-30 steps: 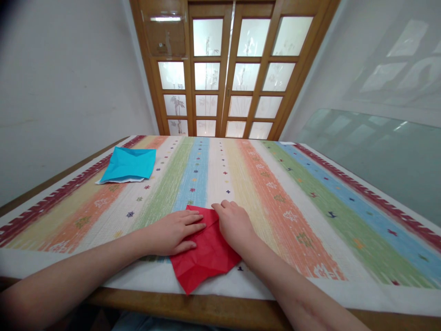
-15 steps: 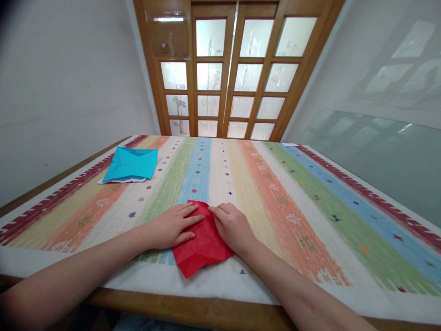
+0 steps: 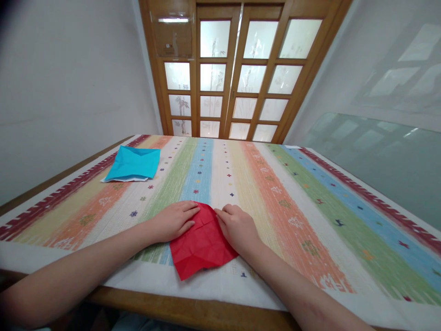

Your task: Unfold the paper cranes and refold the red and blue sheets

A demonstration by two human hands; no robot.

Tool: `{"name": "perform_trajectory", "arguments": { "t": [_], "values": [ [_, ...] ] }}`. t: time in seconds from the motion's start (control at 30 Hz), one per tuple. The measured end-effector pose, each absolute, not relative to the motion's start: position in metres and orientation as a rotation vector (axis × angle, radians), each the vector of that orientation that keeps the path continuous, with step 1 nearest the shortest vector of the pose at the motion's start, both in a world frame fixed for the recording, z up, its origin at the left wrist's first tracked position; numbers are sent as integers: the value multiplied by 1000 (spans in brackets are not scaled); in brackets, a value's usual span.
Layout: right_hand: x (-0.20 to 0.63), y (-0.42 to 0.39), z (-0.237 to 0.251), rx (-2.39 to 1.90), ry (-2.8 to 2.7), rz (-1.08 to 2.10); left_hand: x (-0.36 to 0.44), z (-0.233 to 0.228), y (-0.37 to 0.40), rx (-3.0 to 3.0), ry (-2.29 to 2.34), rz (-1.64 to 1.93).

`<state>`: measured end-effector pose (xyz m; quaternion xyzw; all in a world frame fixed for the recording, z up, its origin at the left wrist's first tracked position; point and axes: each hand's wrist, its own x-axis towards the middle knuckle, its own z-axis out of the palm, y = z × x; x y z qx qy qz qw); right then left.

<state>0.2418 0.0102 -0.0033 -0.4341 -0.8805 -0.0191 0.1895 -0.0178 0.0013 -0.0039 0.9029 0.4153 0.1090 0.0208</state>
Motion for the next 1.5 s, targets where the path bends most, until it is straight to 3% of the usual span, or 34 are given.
{"name": "perform_trajectory", "arguments": {
  "t": [0.2,0.5,1.5],
  "values": [
    [243,5,-8,-1052,-2531,-186,-17,-2,-1,2756,1454,327],
    [240,-1,-5,-911,-2536,-61,-16,2,-3,2717,1546,317],
    [220,-20,8,-1005,-2673,-38,-15,-9,-3,2845,1550,231]
  ]
}}
